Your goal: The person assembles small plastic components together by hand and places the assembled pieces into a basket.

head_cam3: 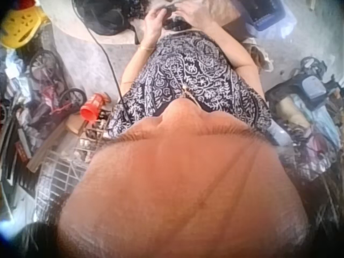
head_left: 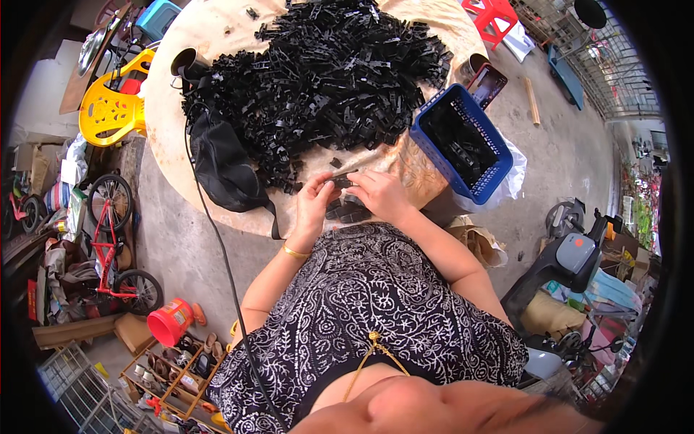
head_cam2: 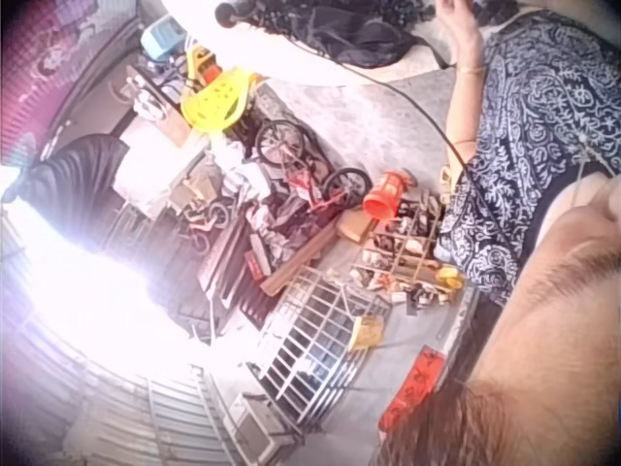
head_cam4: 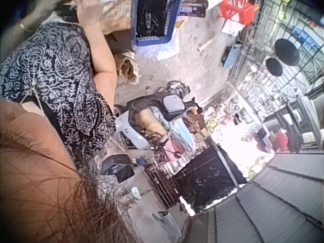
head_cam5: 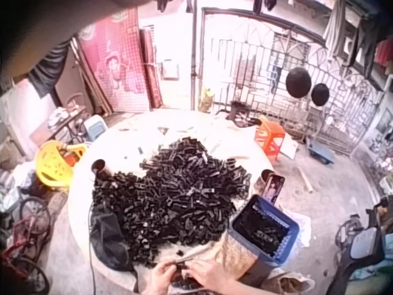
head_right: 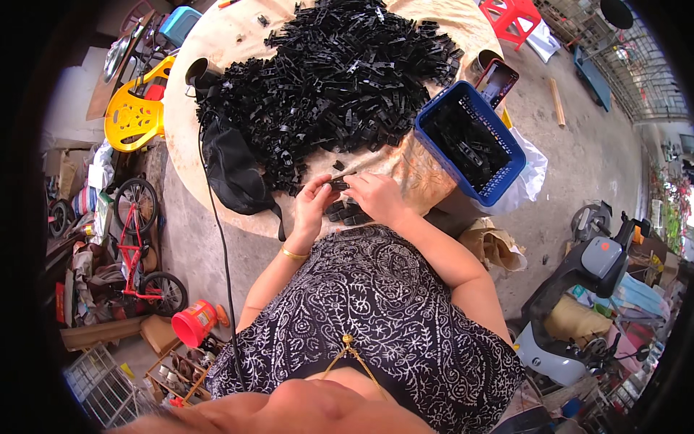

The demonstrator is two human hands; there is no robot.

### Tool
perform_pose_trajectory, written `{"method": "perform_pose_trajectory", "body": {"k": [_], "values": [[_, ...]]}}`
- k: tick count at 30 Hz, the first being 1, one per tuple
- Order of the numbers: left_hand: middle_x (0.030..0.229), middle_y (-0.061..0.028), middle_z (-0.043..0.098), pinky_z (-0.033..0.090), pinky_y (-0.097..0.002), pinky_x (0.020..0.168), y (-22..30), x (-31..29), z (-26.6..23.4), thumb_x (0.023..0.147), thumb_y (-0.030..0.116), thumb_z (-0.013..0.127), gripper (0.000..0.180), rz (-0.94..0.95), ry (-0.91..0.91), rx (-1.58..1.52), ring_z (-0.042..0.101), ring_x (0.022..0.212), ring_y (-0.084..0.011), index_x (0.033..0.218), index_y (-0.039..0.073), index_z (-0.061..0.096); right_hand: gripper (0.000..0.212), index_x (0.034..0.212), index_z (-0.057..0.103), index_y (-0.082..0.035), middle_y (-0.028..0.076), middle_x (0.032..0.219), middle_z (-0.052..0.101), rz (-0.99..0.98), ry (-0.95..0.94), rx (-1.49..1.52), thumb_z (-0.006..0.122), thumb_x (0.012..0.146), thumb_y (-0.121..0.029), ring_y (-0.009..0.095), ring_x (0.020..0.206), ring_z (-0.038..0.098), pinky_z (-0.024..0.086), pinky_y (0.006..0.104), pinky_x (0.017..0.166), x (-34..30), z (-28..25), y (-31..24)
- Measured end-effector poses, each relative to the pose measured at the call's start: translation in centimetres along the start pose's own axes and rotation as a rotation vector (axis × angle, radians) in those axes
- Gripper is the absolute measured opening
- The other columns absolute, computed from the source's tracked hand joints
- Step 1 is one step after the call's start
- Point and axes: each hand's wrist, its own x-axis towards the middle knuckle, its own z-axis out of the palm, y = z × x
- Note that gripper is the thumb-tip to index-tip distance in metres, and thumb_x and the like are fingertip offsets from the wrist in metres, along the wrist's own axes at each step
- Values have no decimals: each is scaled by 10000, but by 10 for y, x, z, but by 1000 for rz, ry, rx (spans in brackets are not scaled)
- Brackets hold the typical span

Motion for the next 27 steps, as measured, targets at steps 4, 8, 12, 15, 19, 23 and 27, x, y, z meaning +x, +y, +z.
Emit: {"method": "perform_pose_trajectory", "body": {"k": [4, 8, 12, 15, 19, 23, 27], "values": [[943, -64, 627, 513, -226, 749, 7, 0, -3, 852, 38, 590, 317, -22, -68, 32, 614, 798, -106, 1155, -23, 519, 236, 937, 650, -88, 79, 748, 613, 16, -7, 173, 674, 746, -225, 259, 677, 604, 481, 350, 592, 2, 8, 9], [954, -56, 628, 504, -212, 740, 11, -2, -8, 822, 16, 624, 345, -6, -102, 180, 608, 815, -96, 1151, -22, 528, 257, 945, 661, -91, 90, 751, 621, 35, -26, 302, 691, 726, -224, 268, 682, 604, 482, 349, 597, 5, 9, 9], [948, -51, 628, 496, -203, 730, 13, -4, -4, 816, 19, 632, 336, 18, -80, 211, 601, 814, -84, 1138, -24, 542, 256, 949, 661, -99, 92, 778, 633, 63, -48, 288, 690, 729, -226, 270, 702, 611, 485, 350, 609, 1, 15, 10], [959, -56, 627, 497, -211, 741, 10, -4, -6, 809, 12, 636, 349, 62, -81, 208, 600, 822, -88, 1143, -27, 542, 267, 964, 660, -103, 89, 826, 651, 45, -34, 280, 692, 729, -225, 267, 724, 619, 492, 341, 627, 1, 15, 7], [994, -63, 622, 485, -234, 791, 13, -7, -7, 826, 34, 618, 379, 87, -123, 154, 590, 860, -102, 1186, -24, 515, 276, 1001, 652, -76, 86, 871, 661, 199, -189, 294, 685, 756, -197, 230, 731, 626, 493, 306, 638, 11, -12, -3], [989, -44, 608, 466, -231, 808, 16, -10, -4, 834, 38, 601, 382, 73, -210, 76, 564, 883, -85, 1202, -10, 513, 244, 1010, 643, -11, 41, 797, 652, 549, -363, 903, 653, 822, -167, 102, 680, 586, 465, 237, 610, 0, -8, 23], [1010, -43, 604, 455, -231, 826, 15, -9, -7, 843, 49, 594, 386, 31, -278, 56, 559, 896, -85, 1215, -6, 506, 202, 953, 642, 19, 3, 718, 608, 597, -440, 1114, 631, 846, -153, 51, 630, 524, 432, 208, 572, -4, 3, 25]]}}
